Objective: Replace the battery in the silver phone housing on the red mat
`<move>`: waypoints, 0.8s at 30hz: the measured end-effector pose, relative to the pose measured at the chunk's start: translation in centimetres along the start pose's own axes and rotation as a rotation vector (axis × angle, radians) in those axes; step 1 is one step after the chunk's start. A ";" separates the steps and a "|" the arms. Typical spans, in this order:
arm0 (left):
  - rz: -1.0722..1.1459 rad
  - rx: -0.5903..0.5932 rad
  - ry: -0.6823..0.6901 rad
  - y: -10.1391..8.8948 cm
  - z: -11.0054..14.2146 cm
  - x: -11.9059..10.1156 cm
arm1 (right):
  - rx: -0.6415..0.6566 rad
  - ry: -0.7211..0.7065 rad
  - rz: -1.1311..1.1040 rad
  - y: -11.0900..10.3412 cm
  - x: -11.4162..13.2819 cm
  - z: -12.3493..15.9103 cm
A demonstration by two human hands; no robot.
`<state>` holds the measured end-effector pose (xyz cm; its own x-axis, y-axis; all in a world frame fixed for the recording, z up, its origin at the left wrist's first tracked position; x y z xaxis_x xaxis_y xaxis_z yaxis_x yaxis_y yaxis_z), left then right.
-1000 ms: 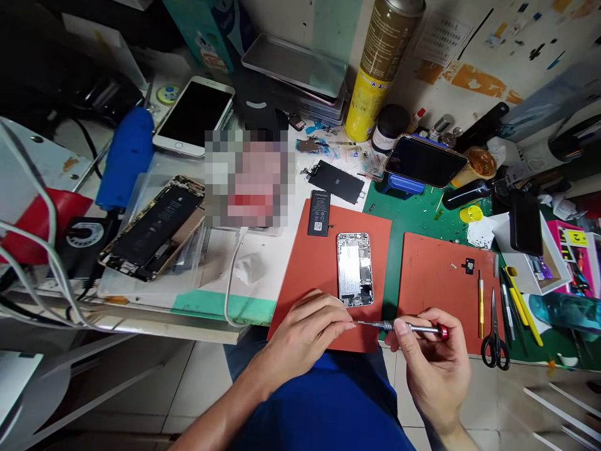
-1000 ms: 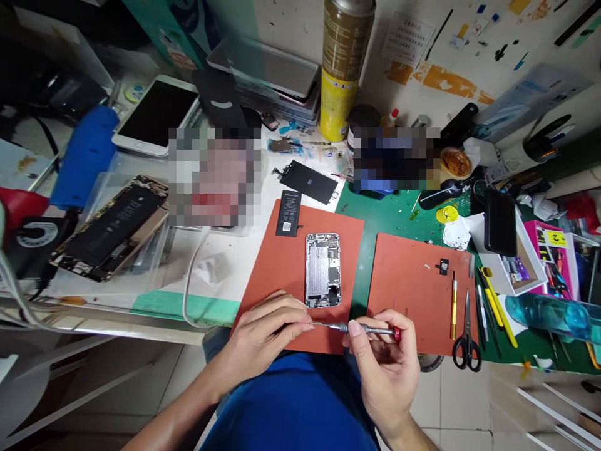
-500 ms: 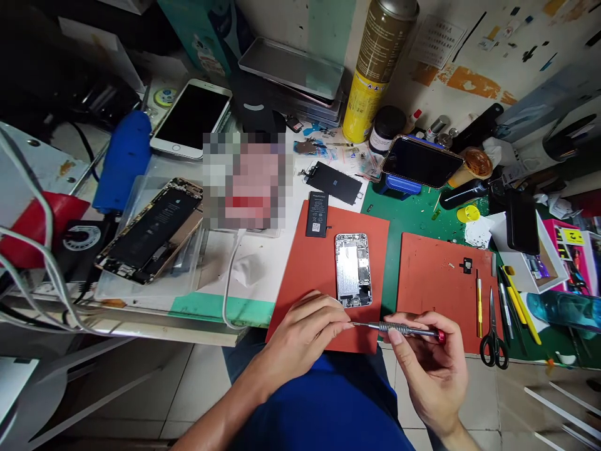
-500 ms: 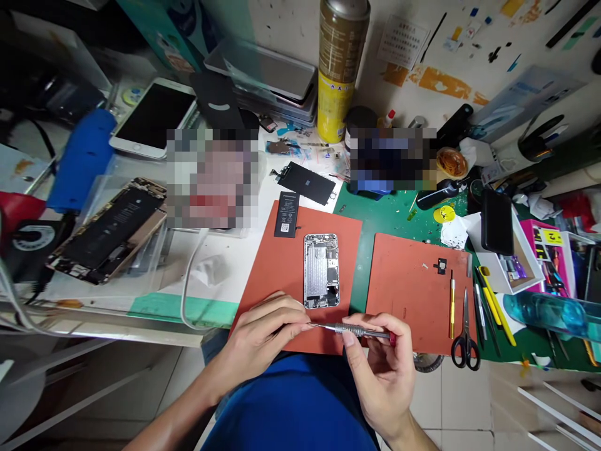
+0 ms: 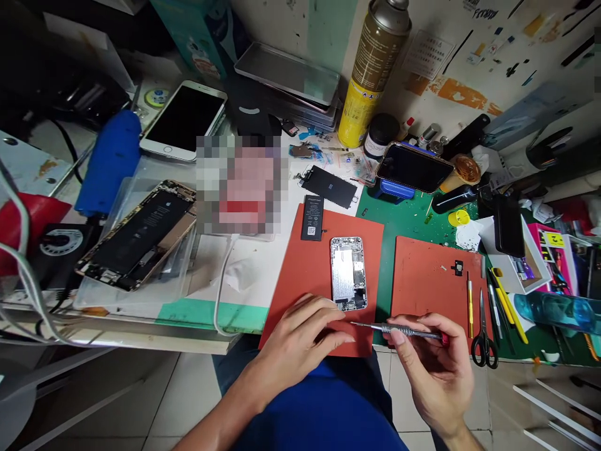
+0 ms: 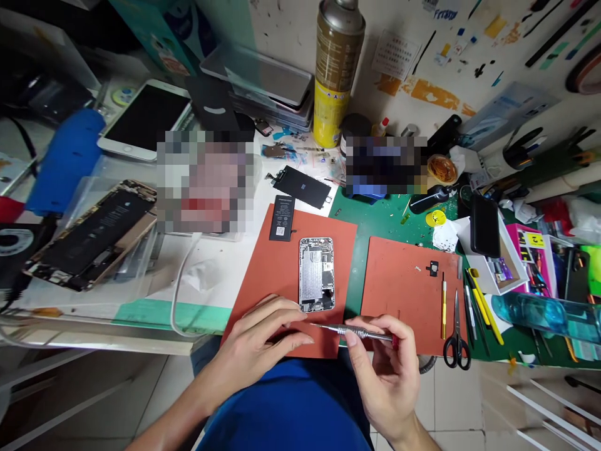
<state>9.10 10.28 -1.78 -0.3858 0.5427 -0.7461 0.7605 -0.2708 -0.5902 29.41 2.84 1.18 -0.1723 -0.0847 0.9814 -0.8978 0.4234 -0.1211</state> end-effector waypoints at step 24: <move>-0.253 -0.001 0.104 1.3 0.4 -0.6 | 0.328 -0.483 0.597 3.7 3.5 -1.2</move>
<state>10.05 9.28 -2.21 -0.5077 0.6721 -0.5390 0.6475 -0.1150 -0.7534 25.98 5.22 4.32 -0.7443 -0.3381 0.5759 -0.6601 0.2416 -0.7113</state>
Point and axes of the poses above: each hand's wrist, its own z-axis away from the middle knuckle, its own y-axis out of the palm, x = y × z, the point moved 8 cm from there along -z, towards the middle knuckle, and after that the axes turned 8 degrees about -z, right-handed, at the moved point
